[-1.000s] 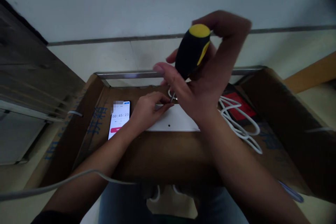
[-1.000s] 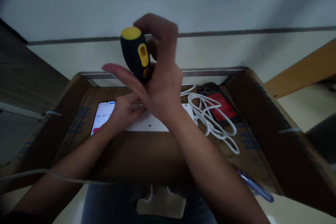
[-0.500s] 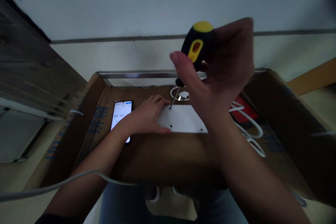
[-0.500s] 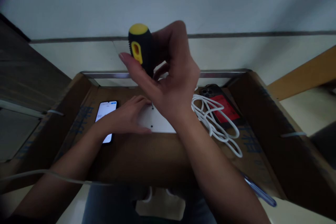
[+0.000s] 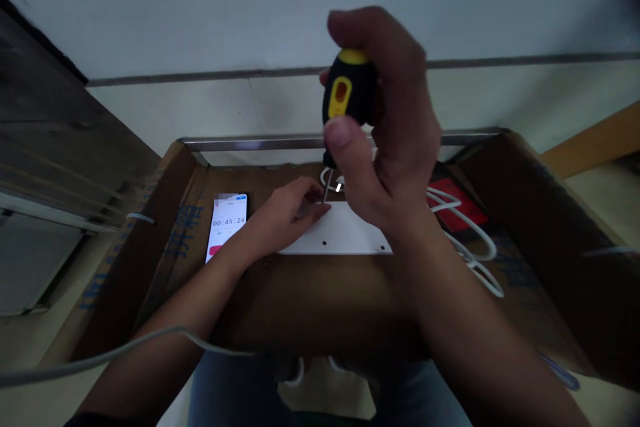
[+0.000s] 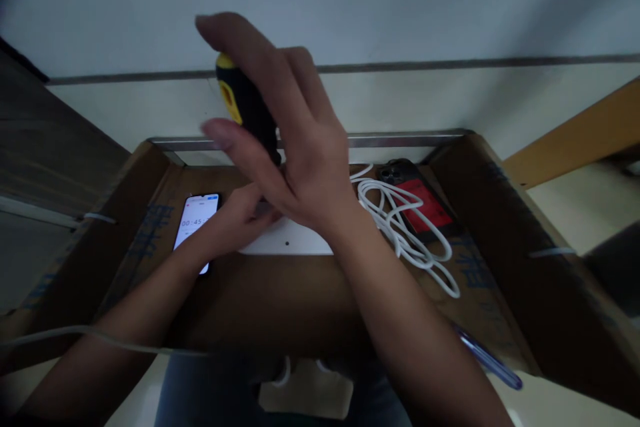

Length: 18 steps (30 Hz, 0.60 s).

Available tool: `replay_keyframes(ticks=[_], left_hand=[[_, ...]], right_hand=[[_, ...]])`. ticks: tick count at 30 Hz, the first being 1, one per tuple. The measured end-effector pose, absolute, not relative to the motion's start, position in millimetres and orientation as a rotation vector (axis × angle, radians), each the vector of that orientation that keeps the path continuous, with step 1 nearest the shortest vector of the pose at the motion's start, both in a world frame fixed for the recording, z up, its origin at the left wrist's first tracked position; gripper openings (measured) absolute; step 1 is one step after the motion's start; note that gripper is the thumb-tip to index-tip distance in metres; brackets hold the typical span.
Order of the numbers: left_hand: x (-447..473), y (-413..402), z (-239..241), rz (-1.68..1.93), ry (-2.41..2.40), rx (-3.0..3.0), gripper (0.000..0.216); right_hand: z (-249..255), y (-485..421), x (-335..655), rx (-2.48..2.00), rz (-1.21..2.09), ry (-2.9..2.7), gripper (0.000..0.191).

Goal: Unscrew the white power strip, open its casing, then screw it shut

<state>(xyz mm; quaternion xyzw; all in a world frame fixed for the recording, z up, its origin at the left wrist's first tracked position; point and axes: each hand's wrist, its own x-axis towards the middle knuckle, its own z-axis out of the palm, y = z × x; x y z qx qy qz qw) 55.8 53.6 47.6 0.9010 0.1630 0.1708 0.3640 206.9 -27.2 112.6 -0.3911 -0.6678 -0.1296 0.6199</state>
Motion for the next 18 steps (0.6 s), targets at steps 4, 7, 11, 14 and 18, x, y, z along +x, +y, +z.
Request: replay_keyframes(ticks=[4, 7, 11, 14, 18], left_hand=[[58.9, 56.0, 47.0, 0.425, 0.448, 2.330, 0.022], [56.6, 56.1, 49.7, 0.341, 0.411, 2.379, 0.028], [52.8, 53.7, 54.4, 0.064, 0.390, 2.550, 0.076], [52.6, 51.6, 56.9, -0.001, 0.449, 2.563, 0.084], [54.2, 48.9, 56.7, 0.019, 0.482, 2.541, 0.085]], right_hand=[[116.6, -29.7, 205.8, -0.793, -0.087, -1.613, 0.039], [118.7, -31.5, 203.2, -0.765, -0.038, -1.532, 0.038], [121.8, -33.8, 199.1, -0.844, -0.003, -1.433, 0.034], [124.4, -34.3, 199.3, -0.871, -0.055, -1.378, 0.029], [124.9, -35.8, 198.5, -0.881, -0.160, -1.349, 0.027]])
